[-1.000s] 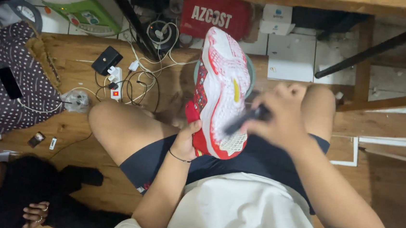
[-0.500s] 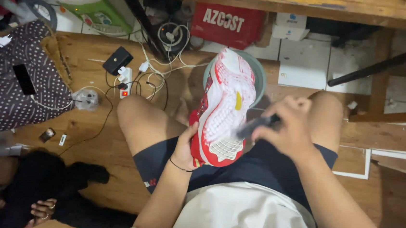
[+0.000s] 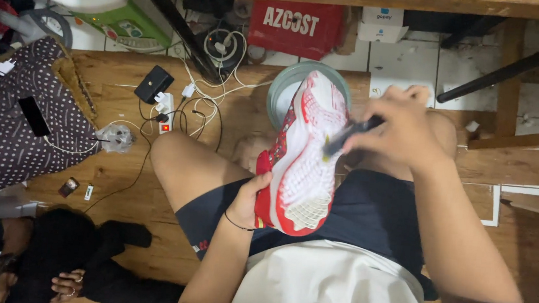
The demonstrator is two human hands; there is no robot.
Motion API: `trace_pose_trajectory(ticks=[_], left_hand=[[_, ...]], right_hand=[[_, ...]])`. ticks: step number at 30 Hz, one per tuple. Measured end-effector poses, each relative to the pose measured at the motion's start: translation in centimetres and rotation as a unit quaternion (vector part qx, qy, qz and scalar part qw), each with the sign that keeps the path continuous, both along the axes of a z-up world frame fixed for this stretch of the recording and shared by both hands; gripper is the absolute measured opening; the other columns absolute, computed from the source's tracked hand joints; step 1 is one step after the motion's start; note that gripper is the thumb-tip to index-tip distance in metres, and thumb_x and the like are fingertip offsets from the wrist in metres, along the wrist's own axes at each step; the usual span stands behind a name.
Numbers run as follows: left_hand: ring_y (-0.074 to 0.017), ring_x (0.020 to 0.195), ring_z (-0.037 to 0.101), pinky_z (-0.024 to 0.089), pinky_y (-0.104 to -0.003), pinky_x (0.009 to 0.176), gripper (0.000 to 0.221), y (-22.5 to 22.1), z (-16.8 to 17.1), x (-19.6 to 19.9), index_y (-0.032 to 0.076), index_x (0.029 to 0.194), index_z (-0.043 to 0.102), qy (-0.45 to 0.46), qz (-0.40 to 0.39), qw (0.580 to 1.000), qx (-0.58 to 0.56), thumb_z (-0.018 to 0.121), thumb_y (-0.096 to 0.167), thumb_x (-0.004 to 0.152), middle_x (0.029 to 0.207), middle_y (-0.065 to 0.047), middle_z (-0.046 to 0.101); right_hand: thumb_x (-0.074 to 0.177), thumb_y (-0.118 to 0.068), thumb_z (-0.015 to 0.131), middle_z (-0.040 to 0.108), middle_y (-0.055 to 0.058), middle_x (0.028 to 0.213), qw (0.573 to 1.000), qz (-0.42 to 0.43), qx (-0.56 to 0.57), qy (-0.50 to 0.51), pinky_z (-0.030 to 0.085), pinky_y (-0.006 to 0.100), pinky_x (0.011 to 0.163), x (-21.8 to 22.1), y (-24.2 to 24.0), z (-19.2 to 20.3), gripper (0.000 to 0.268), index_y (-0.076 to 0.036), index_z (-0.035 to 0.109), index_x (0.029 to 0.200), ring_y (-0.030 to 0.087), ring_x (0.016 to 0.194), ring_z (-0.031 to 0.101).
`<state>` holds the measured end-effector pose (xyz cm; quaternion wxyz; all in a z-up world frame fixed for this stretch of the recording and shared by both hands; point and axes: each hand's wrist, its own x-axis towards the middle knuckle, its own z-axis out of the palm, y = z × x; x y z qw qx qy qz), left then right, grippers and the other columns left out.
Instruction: Scrubbing and cleaning the soles of sneakers using brushes and soapy water.
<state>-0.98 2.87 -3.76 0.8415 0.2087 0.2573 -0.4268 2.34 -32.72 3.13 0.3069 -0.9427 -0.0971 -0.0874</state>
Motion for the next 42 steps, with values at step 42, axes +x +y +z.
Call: trace_pose_trajectory(ticks=[42], left_hand=[[-0.0476,0.118,0.083,0.062,-0.062,0.114,0.046,-0.9,1.9,1.6,-0.001,0.135,0.079,0.014,0.063,0.996,0.057,0.082,0.030,0.101,0.133,-0.033,0.083]], right_hand=[[0.072,-0.083,0.096,0.084,-0.004,0.089,0.984,0.157,0.023,0.077,0.026,0.052,0.111,2.1,4.8,1.3,0.063,-0.028,0.077,0.095,0.017,0.098,0.073]])
